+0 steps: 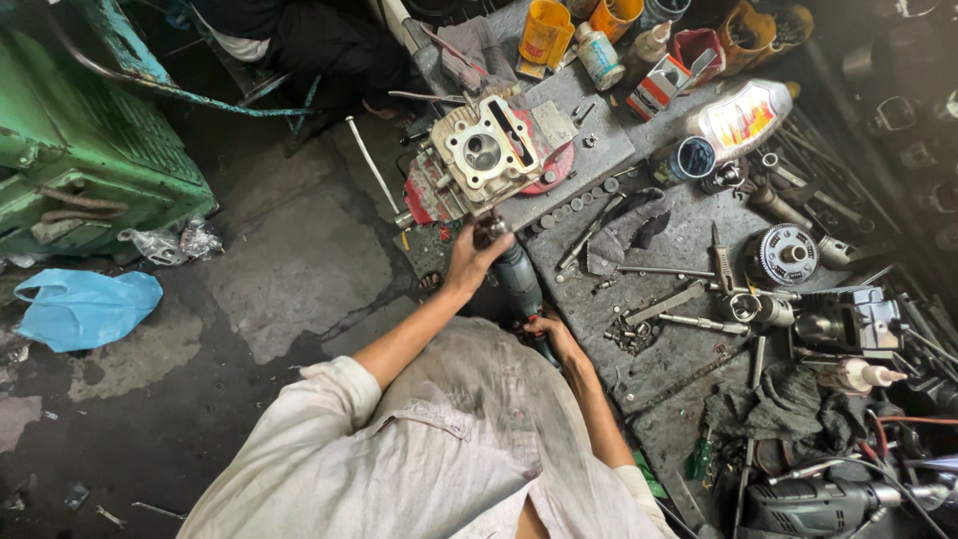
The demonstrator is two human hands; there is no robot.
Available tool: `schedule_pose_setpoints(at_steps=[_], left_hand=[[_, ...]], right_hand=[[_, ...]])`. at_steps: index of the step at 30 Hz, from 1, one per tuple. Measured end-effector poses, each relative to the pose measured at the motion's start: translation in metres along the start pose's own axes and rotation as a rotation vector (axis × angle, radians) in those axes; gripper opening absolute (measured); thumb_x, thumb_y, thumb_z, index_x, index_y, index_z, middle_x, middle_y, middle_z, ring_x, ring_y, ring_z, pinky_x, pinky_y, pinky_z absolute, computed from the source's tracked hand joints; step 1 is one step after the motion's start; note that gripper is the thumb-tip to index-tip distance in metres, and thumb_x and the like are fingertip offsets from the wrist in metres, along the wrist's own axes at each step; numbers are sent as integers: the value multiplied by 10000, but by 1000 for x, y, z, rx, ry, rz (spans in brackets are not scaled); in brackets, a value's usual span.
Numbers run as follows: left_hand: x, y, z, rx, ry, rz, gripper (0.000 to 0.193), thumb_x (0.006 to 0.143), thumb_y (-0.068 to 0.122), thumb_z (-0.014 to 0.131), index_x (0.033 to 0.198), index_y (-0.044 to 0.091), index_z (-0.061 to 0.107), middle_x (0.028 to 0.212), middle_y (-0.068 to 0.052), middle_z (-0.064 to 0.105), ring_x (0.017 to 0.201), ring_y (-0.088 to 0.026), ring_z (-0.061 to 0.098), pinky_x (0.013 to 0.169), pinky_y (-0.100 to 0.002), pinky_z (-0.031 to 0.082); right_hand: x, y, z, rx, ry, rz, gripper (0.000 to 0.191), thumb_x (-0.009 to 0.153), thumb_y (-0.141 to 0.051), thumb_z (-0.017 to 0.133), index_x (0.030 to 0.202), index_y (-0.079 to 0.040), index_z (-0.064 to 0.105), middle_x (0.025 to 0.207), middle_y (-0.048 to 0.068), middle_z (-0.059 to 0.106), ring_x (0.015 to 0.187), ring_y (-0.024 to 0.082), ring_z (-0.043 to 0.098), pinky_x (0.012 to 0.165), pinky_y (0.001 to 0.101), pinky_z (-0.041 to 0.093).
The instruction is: The person uses a power drill to work on a cylinder head clamped in a vise, then wipes the part with a rag and handles small metal components. The person continues to clean and inspect the cylinder head while another person works nearby.
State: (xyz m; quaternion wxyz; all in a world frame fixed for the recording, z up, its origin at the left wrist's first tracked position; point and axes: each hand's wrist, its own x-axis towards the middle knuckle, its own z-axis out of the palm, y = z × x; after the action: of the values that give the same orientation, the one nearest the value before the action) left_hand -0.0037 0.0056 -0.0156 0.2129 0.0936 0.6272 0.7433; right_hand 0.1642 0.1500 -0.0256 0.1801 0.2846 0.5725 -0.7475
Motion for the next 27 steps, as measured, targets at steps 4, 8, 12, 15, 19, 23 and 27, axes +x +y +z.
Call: schedule_pose_setpoints(at_steps=[4, 8, 12, 15, 19, 23, 27], left_hand=[[-11, -18, -11, -39, -42, -11, 618, 817, 262, 865, 1300, 2, 581, 1179, -86, 686, 1096, -170, 646, 984, -323, 521], [-10, -27, -20, 74, -71, -79, 679, 757, 294, 898, 1292, -2, 602, 1199, -105, 709, 1119, -186, 676, 979, -338, 552], [-8, -25, -26, 227, -85, -170, 687, 734, 360, 912, 1265, -12, 684, 1193, -138, 766, 1081, -201, 727, 956, -319, 569], [-9, -20, -25, 234, -82, -182, 729, 731, 405, 905, 1284, -4, 663, 1196, -125, 747, 1059, -204, 743, 939, -308, 572], [-13, -12, -23, 166, -101, -154, 666, 761, 387, 880, 1258, -3, 669, 1220, -95, 734, 1069, -195, 743, 937, -302, 577], [-15, -10, -22, 121, -99, -155, 610, 786, 340, 870, 1249, -6, 675, 1203, -92, 744, 1053, -188, 747, 926, -295, 581], [-16, -11, -21, 93, -91, -167, 575, 798, 317, 871, 1236, -10, 690, 1187, -92, 760, 1042, -177, 749, 931, -292, 585]], right_hand=[[5, 11, -5, 46, 43, 29, 379, 726, -180, 649, 1079, -52, 701, 895, 29, 698, 799, 148, 603, 762, 284, 471], [8, 15, -8, 43, 16, 53, 340, 741, -180, 660, 1042, -33, 721, 884, 35, 708, 807, 161, 616, 775, 302, 472], [8, 13, -7, -22, 10, -18, 401, 786, -181, 674, 1131, 20, 710, 951, 55, 692, 862, 169, 587, 817, 320, 442], [5, 10, -5, 4, 26, -28, 576, 713, -168, 653, 1275, -47, 622, 1054, 60, 715, 948, 186, 629, 900, 320, 473], [5, 9, -5, -21, 14, -60, 650, 716, -181, 655, 1343, -20, 592, 1123, 79, 697, 1009, 202, 609, 942, 326, 456], [9, 13, -8, -52, 20, -85, 647, 704, -194, 654, 1327, -27, 600, 1133, 62, 694, 1016, 187, 604, 937, 313, 450], [9, 14, -9, -34, 20, -22, 543, 806, -204, 698, 1275, 64, 640, 1004, 110, 623, 899, 232, 532, 832, 356, 419]])
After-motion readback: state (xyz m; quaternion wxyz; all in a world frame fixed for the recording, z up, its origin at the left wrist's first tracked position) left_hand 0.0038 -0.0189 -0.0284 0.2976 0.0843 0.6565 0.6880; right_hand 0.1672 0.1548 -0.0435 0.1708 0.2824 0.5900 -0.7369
